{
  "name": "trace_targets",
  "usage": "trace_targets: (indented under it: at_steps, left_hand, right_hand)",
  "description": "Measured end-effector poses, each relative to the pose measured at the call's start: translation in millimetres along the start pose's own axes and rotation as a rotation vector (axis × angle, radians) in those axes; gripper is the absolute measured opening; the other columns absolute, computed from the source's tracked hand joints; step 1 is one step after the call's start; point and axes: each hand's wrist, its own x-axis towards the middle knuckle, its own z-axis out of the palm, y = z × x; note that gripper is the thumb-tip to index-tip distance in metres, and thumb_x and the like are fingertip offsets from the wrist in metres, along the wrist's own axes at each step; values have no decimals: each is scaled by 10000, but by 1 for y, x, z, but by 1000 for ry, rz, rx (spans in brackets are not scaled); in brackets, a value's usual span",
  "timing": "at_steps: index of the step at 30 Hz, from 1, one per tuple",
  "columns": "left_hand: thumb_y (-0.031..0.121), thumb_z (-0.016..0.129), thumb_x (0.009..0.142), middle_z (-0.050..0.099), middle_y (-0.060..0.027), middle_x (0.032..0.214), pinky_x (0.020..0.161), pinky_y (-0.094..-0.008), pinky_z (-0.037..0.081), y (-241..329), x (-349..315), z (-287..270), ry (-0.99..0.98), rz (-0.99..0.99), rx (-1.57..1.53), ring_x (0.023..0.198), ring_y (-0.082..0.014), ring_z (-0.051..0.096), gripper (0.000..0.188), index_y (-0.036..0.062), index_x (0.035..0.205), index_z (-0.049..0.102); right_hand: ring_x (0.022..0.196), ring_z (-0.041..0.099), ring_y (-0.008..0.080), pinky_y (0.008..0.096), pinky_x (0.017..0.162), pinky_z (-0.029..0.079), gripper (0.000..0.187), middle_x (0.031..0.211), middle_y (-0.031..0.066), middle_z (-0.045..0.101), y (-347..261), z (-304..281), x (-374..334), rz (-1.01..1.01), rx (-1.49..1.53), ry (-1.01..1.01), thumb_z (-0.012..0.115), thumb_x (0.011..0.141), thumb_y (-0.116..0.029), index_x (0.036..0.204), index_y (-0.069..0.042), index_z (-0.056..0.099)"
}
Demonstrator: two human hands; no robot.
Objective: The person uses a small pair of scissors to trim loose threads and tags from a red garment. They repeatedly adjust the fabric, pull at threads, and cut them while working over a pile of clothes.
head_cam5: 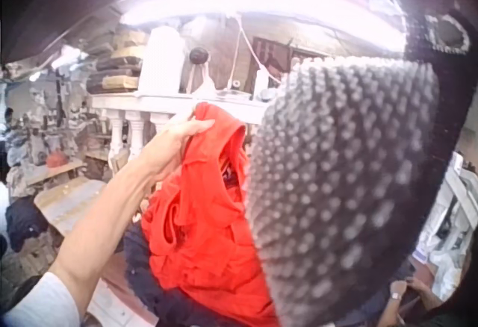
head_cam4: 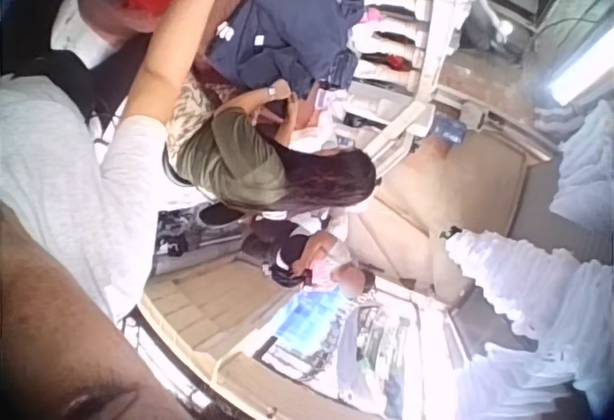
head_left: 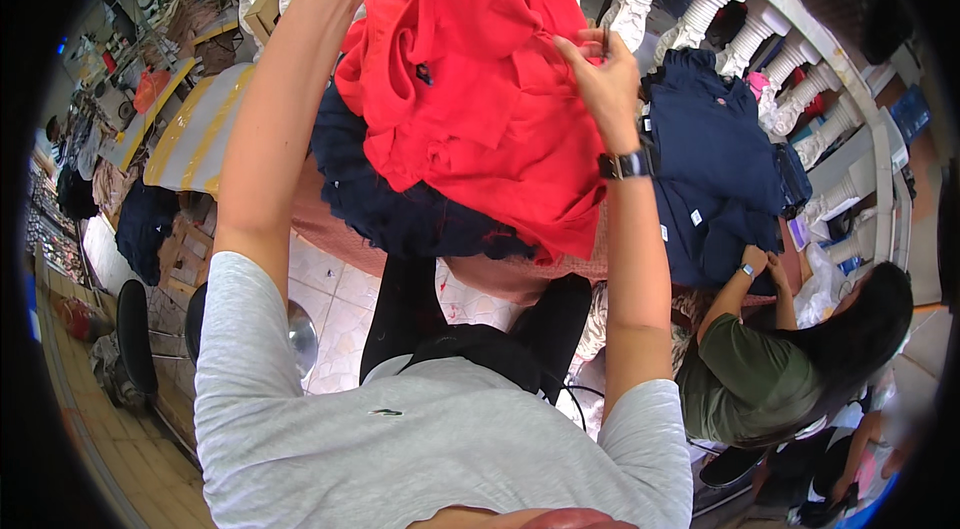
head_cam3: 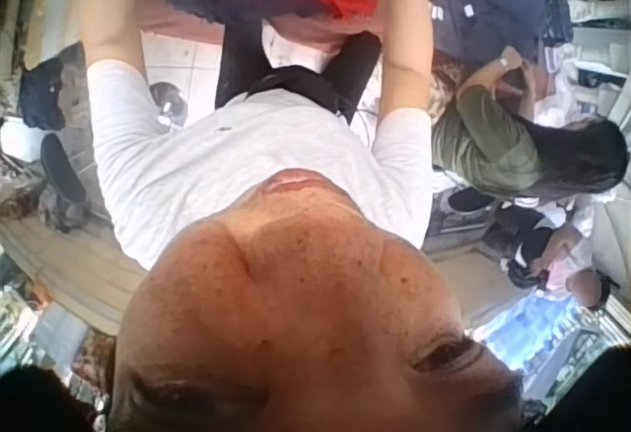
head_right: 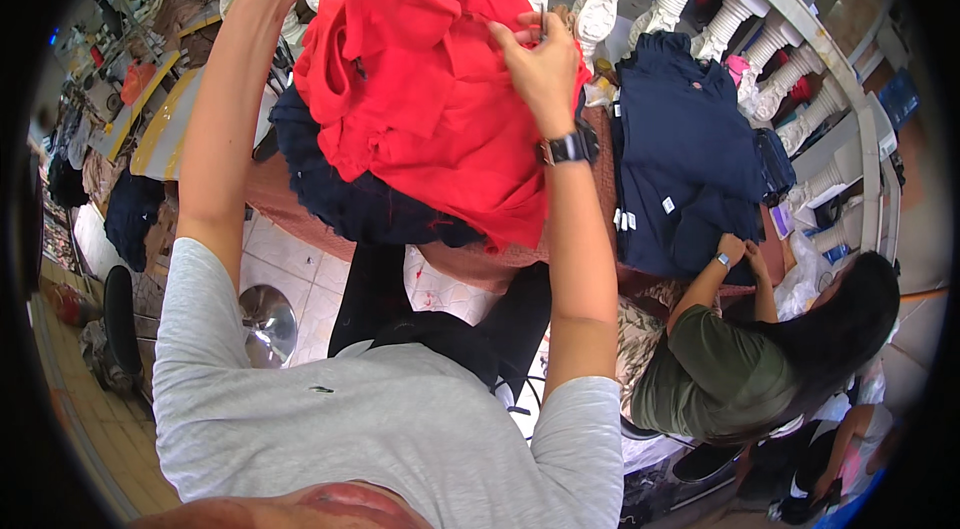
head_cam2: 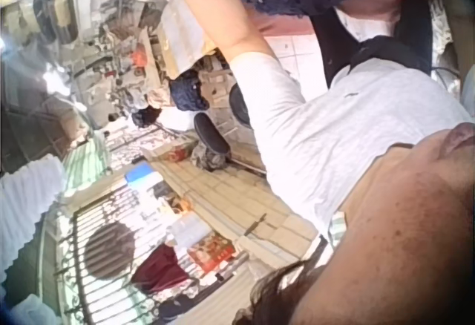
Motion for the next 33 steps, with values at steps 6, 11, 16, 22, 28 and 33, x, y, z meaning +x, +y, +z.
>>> trace_targets:
  at_steps: [6, 11, 16, 22, 28, 33]
  left_hand:
    - [199, 678, 955, 635, -89, 1327, 1021, -340, 504, 20, 24, -20, -45, -71, -145, 1168, -179, 632, 453, 21, 1355, 563]
    - [304, 634, 985, 648, -117, 1319, 940, -349, 568, 66, 14, -64, -14, -53, -48, 1054, -201, 689, 466, 23, 1352, 574]
    - [251, 583, 1016, 657, -24, 1028, 752, -250, 518, 55, 6, -112, -239, -164, -211, 803, -104, 605, 261, 53, 1181, 621]
    - [346, 659, 974, 691, 8, 1083, 900, -272, 514, -10, -35, -99, -92, -462, 584, 979, -104, 643, 414, 63, 1276, 631]
    - [224, 692, 948, 628, -146, 995, 803, -360, 510, -47, -67, -59, 120, 294, 1505, 882, -261, 625, 277, -3, 1087, 619]
    - [212, 734, 929, 707, -126, 981, 815, -321, 552, -76, -95, 54, -229, -68, 907, 938, -199, 691, 310, 3, 1042, 536]
  right_hand:
    - [947, 616, 331, 433, 837, 500, 297, 960, 179, 624, 36, 38, 67, -253, -293, 224, 794, 780, -270, 955, -46, 710]
    - [831, 678, 315, 411, 791, 513, 179, 898, 174, 711, 1, -25, 100, -403, -90, 399, 687, 861, -198, 921, -30, 701]
    - [773, 656, 196, 336, 746, 513, 183, 875, 113, 720, -51, -81, 126, -716, -56, 694, 669, 925, -164, 977, 8, 705]
    - [735, 619, 112, 290, 694, 499, 204, 812, 73, 711, -27, -105, 89, -453, -153, 256, 664, 916, -155, 1000, 17, 733]
    - [720, 548, 38, 207, 632, 432, 121, 825, -3, 668, 22, -85, 24, -25, 270, -120, 646, 913, -87, 990, -2, 685]
    - [615, 466, -9, 174, 497, 319, 104, 848, -17, 657, 8, -73, 8, -56, 369, -134, 642, 910, -55, 1009, -28, 659]
